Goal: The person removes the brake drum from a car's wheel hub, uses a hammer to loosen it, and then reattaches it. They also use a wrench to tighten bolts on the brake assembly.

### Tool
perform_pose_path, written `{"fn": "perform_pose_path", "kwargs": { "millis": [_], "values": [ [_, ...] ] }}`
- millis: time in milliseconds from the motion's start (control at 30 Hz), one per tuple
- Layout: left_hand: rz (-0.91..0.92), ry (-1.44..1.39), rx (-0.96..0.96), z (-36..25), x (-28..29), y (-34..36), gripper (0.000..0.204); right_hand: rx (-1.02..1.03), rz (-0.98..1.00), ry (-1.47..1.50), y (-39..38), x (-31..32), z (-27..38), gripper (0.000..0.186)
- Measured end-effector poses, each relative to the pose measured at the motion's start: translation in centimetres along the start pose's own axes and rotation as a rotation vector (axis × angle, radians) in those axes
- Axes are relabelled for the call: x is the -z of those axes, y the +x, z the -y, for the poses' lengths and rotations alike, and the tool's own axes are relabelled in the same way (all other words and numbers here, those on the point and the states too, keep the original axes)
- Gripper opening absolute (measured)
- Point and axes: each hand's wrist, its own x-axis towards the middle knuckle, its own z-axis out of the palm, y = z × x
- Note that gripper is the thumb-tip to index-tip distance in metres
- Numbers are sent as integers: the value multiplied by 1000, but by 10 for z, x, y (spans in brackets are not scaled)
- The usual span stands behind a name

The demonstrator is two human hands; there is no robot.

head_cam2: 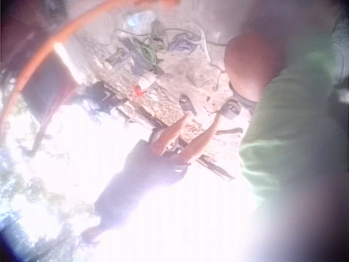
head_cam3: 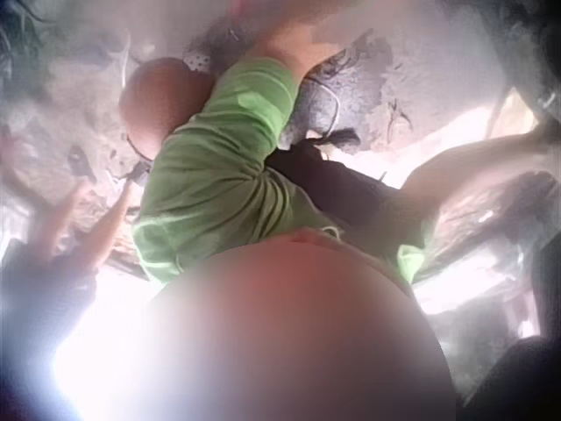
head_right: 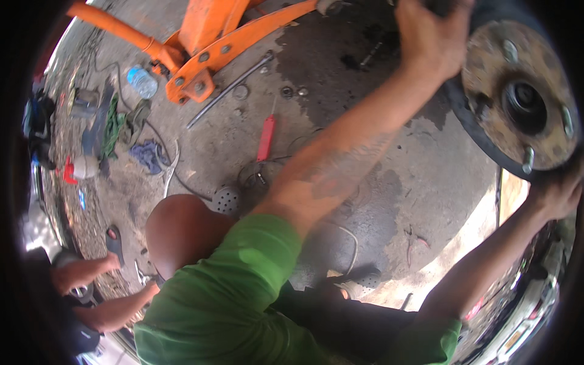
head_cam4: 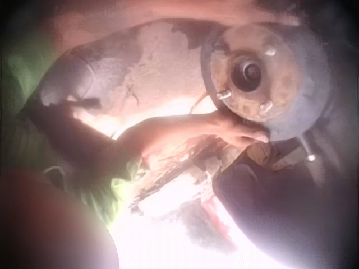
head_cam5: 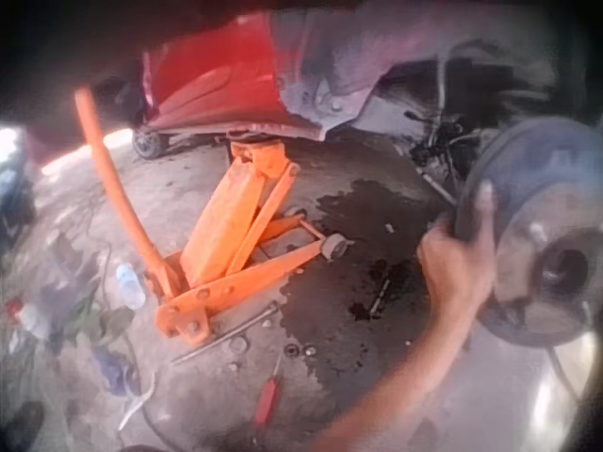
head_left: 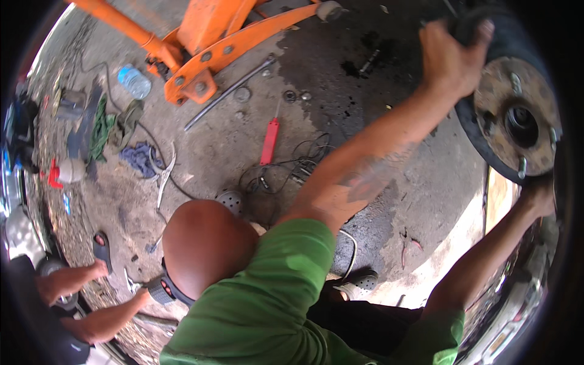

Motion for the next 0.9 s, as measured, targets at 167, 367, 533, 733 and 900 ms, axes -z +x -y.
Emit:
{"fn": "perform_pose_path", "kwargs": {
  "millis": [167,367,533,733,900],
  "values": [
    [125,133,-35,8,2,8,65,68,25,32,-5,-12,17,56],
    [392,-29,-32,13,17,28,60,114,189,61,-5,-8,16,53],
    [637,30,119,4,19,76,81,198,361,-134,-8,17,9,92],
    [687,209,-123,57,-10,86,86,377,582,-183,-140,178,-73,72],
    [728,274,-108,94,-45,75,89,-691,490,-687,-354,405,-108,36]
  ]
}}
